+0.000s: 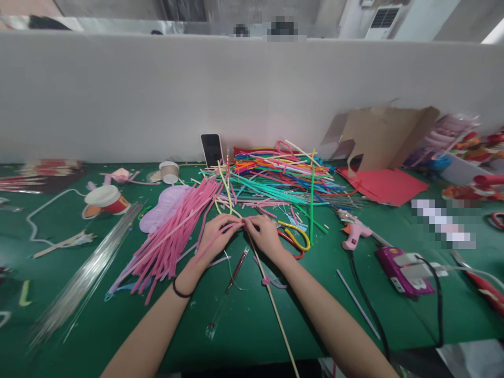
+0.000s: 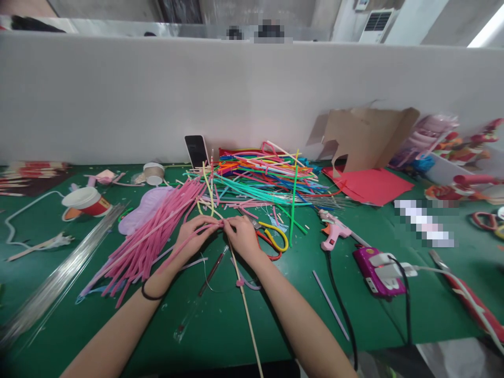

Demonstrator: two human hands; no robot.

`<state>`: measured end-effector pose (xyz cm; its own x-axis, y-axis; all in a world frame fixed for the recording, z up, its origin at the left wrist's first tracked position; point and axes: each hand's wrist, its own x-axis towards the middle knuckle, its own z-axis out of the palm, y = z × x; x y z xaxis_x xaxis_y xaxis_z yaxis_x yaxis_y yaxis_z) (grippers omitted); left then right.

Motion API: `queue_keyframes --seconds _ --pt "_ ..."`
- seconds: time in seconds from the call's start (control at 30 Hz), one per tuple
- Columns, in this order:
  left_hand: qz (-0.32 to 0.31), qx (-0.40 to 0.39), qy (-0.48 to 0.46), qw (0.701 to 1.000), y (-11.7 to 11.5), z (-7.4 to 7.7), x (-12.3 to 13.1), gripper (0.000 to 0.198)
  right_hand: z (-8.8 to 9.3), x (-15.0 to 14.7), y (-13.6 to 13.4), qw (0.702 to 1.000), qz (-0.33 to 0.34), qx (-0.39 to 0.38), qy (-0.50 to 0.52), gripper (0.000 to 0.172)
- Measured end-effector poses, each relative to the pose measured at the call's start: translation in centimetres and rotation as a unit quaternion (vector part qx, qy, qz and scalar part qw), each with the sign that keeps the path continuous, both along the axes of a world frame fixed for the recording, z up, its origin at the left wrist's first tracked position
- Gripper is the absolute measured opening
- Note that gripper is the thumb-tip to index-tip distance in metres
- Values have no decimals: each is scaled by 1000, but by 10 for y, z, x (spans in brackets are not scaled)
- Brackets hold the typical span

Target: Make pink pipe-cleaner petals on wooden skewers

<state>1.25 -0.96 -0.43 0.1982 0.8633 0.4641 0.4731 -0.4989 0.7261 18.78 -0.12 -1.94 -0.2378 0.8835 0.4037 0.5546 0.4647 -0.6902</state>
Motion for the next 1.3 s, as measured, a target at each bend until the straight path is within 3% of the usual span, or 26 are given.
queue_keyframes --seconds 0.2,0.33,0.67,1.3 --pt "9 13 35 999 -4 1 -6 13 1 7 5 995 -68 -20 73 13" --pt "29 18 21 999 0 -1 -12 13 0 19 13 989 -103 -22 99 11" --pt "50 22 31 998 6 -4 -20 11 -13 28 22 969 -79 -87 216 14" --pt "24 -46 -12 999 9 3 -30 13 -2 35 21 941 -27 -154 301 17"
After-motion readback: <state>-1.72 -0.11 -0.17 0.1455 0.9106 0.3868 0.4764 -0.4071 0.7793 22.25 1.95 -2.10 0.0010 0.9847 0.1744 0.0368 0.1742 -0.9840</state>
